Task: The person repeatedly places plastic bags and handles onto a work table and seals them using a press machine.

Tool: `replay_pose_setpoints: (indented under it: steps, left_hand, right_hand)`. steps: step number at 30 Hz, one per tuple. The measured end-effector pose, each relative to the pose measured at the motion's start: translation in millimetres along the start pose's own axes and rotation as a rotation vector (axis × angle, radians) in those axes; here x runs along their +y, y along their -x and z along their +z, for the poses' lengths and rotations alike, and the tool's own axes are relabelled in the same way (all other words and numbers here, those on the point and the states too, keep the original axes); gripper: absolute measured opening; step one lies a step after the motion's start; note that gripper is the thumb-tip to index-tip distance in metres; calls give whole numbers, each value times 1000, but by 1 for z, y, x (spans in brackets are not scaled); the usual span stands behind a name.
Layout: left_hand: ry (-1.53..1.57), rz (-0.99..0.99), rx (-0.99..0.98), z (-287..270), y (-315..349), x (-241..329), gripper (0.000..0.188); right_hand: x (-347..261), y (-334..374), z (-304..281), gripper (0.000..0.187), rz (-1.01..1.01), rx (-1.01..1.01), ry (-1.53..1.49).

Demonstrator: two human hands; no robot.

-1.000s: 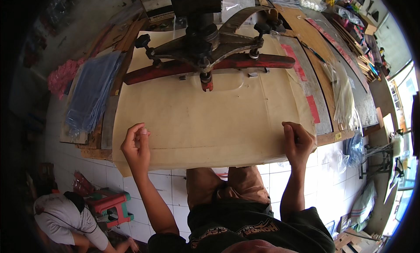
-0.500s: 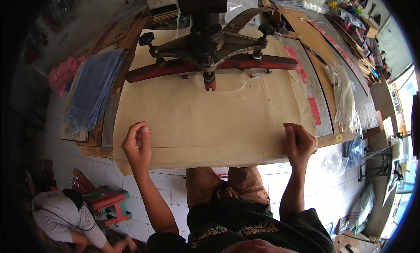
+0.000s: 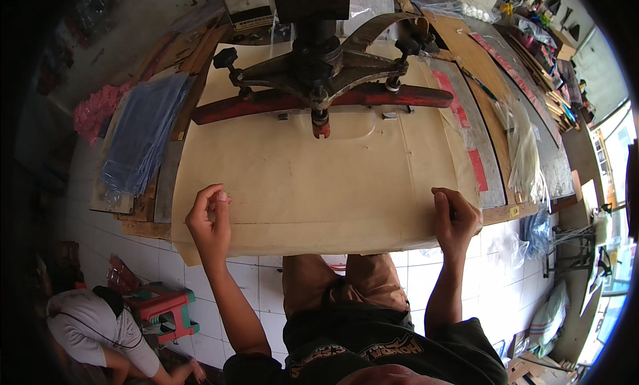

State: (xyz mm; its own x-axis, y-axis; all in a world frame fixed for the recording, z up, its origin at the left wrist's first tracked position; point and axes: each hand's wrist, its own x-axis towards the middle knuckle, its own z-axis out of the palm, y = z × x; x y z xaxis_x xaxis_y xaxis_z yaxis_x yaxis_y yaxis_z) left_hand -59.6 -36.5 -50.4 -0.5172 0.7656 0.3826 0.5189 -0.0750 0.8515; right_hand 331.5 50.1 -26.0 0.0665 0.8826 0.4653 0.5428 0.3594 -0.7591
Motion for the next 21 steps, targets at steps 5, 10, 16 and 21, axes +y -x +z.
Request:
replay_pose_setpoints:
  steps: [5, 10, 16, 21]
  left_hand:
    - [-1, -7, 1, 0, 0, -2, 18]
    - [-4, -15, -3, 0, 0, 0, 18]
    - [-16, 34, 35, 1, -1, -1, 14]
    - [6, 17, 15, 1, 0, -1, 16]
  right_hand:
    - [0, 0, 0, 11, -1, -4, 5]
    - [2, 0, 1, 11, -18, 5, 5]
    - [0, 0, 0, 11, 4, -7, 8]
    - [2, 0, 0, 11, 1, -7, 2]
